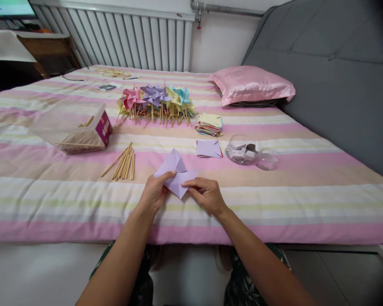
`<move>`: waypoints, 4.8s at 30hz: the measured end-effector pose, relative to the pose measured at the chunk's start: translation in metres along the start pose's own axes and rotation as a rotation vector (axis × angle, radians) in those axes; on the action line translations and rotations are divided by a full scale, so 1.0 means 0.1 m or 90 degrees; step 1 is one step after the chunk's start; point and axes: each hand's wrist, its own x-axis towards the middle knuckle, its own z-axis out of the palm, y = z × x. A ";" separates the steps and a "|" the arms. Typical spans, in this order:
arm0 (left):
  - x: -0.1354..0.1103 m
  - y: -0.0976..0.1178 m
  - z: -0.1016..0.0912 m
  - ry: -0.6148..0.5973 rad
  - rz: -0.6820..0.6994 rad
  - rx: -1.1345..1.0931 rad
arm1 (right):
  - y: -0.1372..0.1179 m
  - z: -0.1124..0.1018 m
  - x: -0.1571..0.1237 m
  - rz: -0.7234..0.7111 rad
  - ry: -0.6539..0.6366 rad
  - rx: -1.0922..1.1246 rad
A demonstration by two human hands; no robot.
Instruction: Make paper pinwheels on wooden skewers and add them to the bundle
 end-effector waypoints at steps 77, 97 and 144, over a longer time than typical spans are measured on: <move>-0.05 -0.21 0.07 -0.005 0.083 0.152 | -0.04 0.06 0.04 0.111 0.209 -0.058; -0.18 -0.26 0.24 0.021 0.109 0.010 | -0.06 0.16 0.06 0.282 0.215 0.335; -0.18 -0.17 0.12 -0.162 -0.027 0.223 | -0.06 -0.18 0.08 0.435 -0.004 0.315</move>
